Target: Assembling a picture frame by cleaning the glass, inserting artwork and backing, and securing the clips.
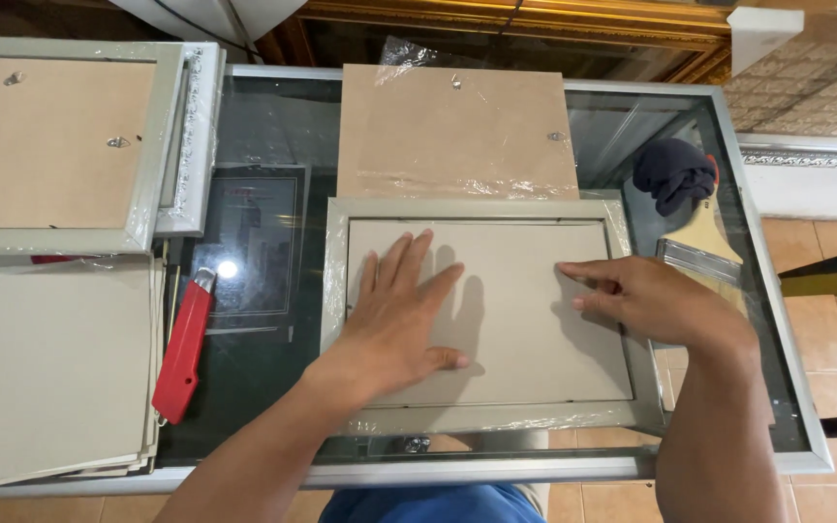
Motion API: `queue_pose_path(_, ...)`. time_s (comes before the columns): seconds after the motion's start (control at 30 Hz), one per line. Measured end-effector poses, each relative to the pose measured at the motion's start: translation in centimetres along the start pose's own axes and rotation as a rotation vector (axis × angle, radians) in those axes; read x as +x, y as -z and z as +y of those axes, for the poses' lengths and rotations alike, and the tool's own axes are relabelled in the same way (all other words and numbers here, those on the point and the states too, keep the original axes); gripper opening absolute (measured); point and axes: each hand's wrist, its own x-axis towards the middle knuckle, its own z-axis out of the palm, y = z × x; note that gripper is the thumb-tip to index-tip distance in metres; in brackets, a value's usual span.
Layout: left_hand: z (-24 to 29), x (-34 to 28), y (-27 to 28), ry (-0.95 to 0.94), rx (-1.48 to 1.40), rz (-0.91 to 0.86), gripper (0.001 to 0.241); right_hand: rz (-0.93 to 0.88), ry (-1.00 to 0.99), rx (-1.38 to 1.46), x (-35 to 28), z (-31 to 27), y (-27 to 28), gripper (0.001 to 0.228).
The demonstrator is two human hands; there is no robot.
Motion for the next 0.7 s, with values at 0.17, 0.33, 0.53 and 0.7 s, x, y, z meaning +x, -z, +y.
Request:
queue_pose_path(0.17,-0.1,0.3,-0.7,0.017,0.021,-0.082,0.113,0.18,0.121,0.034,0.2,-0.7,-0.4,0.05)
queue_pose_path(0.33,0.1,0.5,-1.0,-0.024,0.032,-0.131,0.12,0.37,0.169,0.236,0.6,-1.4,-0.4,0.048)
queue_pose_path(0.53,-0.4,0.7,-1.5,-0.037,0.051,-0.201,0.121,0.441,0.374,0.002,6.0,-5.0,2.3,0.045)
queue_pose_path(0.7,-0.9,0.8,-2.2,-0.07,0.04,-0.163,0.123,0.565,0.442,0.093,14.9,-8.0,4.1,0.076)
